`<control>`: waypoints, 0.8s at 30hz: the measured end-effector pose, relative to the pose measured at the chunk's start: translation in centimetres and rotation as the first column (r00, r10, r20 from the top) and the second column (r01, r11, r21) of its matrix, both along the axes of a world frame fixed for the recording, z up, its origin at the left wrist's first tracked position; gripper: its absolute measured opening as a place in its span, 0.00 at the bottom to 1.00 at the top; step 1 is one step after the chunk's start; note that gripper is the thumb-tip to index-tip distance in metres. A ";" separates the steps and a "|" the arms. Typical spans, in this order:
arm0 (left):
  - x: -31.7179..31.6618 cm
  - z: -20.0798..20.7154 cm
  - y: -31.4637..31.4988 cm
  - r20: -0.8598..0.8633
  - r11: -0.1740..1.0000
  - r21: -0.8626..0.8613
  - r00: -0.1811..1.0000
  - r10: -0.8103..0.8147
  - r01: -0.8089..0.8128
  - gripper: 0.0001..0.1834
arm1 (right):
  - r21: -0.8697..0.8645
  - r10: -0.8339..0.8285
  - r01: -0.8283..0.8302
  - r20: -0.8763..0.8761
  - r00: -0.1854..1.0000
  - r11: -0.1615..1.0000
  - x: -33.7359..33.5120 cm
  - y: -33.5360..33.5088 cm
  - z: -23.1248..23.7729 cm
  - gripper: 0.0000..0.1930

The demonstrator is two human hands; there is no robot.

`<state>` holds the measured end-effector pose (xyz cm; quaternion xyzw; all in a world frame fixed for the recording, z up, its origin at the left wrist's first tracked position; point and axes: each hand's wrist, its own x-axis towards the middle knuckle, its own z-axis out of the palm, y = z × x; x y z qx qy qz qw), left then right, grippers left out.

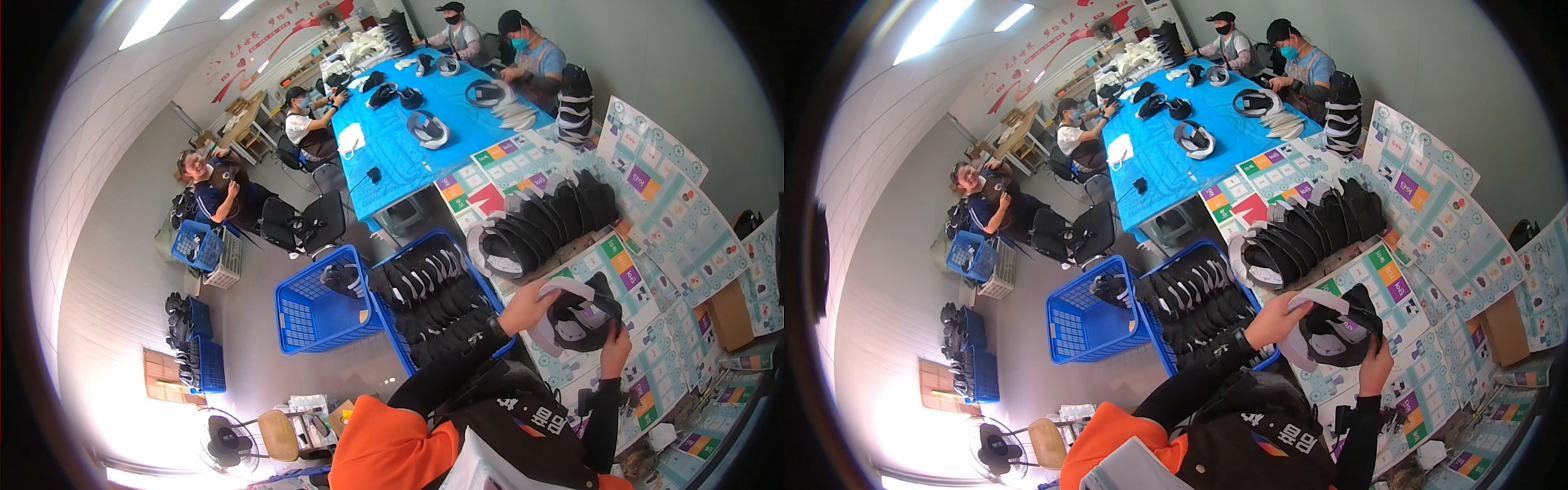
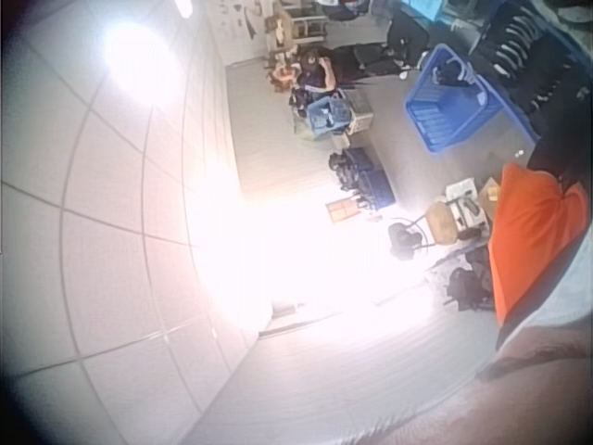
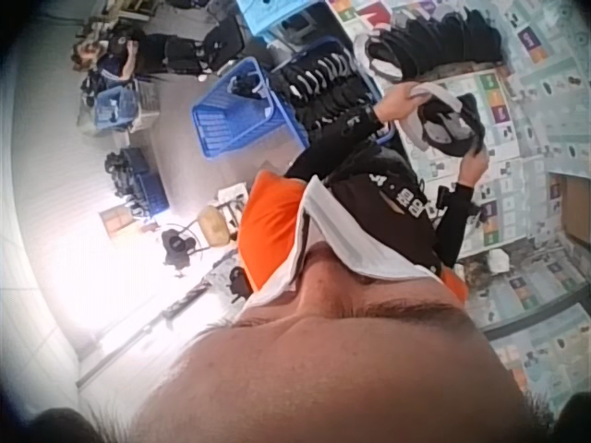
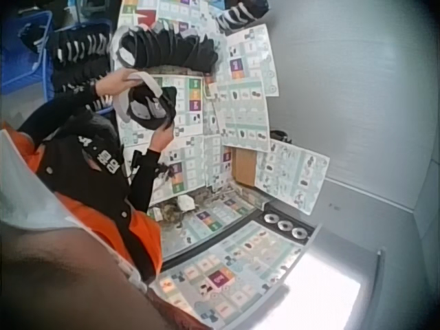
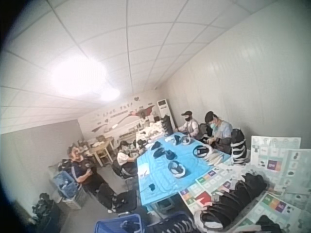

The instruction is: The person sorts shoe components by picking them up from a blue crate, checking each piece, and placing it onto a designated area on a grid-patterned surface. They handle multiple black shoe parts one at a time, occasionally turning them over.

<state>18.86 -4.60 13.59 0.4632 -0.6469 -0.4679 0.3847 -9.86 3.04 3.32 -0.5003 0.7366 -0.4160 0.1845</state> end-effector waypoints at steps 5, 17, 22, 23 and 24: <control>0.6 -0.1 0.3 0.000 1.000 0.011 1.000 0.004 -0.004 0.19 | 0.010 0.025 -0.025 0.023 0.999 1.000 0.7 -0.1 1.2 0.17; 2.1 1.4 0.8 0.066 0.999 0.005 0.996 0.053 -0.054 0.17 | 0.001 0.206 -0.207 -0.018 0.978 0.978 1.4 0.2 3.2 0.24; 4.6 5.8 0.0 0.082 0.989 -0.052 0.986 0.143 -0.139 0.16 | -0.559 0.455 -0.280 0.200 0.868 0.780 6.0 0.5 20.4 0.39; 5.1 6.4 -0.1 0.127 0.978 -0.077 0.971 0.203 -0.194 0.15 | -0.465 0.423 -0.458 -0.184 0.887 0.758 7.3 0.5 23.0 0.40; 5.8 7.1 -0.2 0.169 0.970 -0.148 0.961 0.218 -0.194 0.14 | -0.316 0.372 -0.593 -0.542 0.754 0.741 9.1 0.3 24.5 0.42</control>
